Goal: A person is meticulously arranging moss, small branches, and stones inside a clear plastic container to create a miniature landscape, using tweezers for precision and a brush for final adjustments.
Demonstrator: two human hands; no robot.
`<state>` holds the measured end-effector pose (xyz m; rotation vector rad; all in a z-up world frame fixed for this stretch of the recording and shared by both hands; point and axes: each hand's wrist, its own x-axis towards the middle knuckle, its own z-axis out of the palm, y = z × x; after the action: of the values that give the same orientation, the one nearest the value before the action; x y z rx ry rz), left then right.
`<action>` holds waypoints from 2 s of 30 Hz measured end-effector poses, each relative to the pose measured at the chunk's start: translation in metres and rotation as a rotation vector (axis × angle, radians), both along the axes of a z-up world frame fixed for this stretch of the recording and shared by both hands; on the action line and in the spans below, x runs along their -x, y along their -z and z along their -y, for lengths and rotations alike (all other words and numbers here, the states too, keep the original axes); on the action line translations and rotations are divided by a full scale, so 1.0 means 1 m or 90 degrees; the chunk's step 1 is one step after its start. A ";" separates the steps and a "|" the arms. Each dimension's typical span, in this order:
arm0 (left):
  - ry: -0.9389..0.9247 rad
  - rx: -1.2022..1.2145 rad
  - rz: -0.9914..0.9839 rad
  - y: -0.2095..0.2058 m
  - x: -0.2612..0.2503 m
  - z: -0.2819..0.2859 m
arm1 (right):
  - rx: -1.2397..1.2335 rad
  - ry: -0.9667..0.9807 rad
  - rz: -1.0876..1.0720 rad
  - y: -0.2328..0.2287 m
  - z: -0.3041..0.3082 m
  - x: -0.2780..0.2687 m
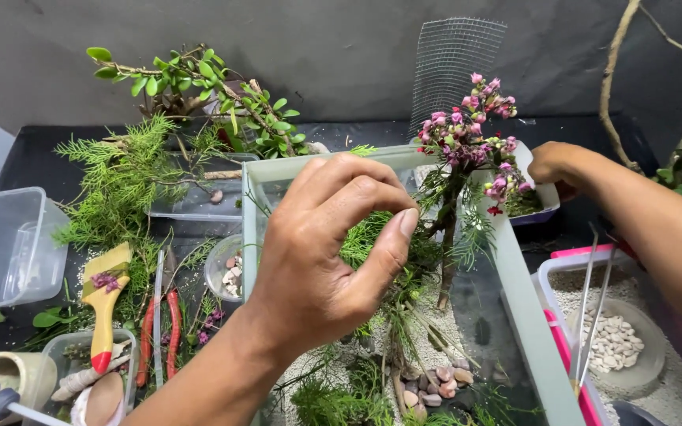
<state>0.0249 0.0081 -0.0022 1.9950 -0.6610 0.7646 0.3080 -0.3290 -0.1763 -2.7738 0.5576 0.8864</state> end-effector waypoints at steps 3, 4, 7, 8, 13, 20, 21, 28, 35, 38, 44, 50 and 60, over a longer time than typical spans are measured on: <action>-0.001 0.002 0.002 -0.001 0.001 -0.001 | -0.027 0.002 0.034 -0.014 0.006 0.006; 0.000 0.003 0.003 0.000 0.002 -0.001 | -0.043 -0.008 0.056 -0.019 0.008 0.008; 0.001 -0.003 0.002 0.002 0.003 0.000 | -0.078 -0.015 0.078 -0.027 0.016 0.021; 0.003 -0.003 0.004 0.002 0.004 0.000 | -0.078 -0.013 0.081 -0.028 0.018 0.023; -0.002 -0.007 0.001 -0.003 0.009 0.001 | -0.080 -0.001 0.066 -0.033 0.022 0.028; -0.009 -0.013 0.018 -0.003 0.010 0.001 | -0.086 -0.001 0.070 -0.046 0.022 0.039; -0.009 -0.014 0.018 -0.002 0.009 0.001 | -0.086 -0.014 0.079 -0.046 0.023 0.040; -0.014 -0.006 0.017 -0.003 0.008 0.001 | -0.180 0.005 0.107 -0.074 0.012 0.064; -0.020 -0.009 0.018 -0.002 0.010 0.000 | -0.163 -0.010 0.147 -0.120 0.007 0.106; -0.022 -0.007 0.024 -0.002 0.012 0.000 | -0.199 -0.055 0.202 -0.102 0.043 0.101; -0.037 0.004 0.017 -0.002 0.013 0.000 | -0.146 -0.087 0.196 -0.101 0.099 0.106; -0.042 0.005 0.023 0.001 0.013 0.001 | 0.055 -0.214 0.273 -0.045 0.209 0.116; -0.101 0.103 0.045 -0.009 0.027 0.000 | -0.447 -0.200 0.448 -0.019 0.276 0.155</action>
<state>-0.0022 0.0079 0.0065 1.8943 -0.4677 0.9566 0.1528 -0.6054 -0.1573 -2.2860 -0.2697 0.0541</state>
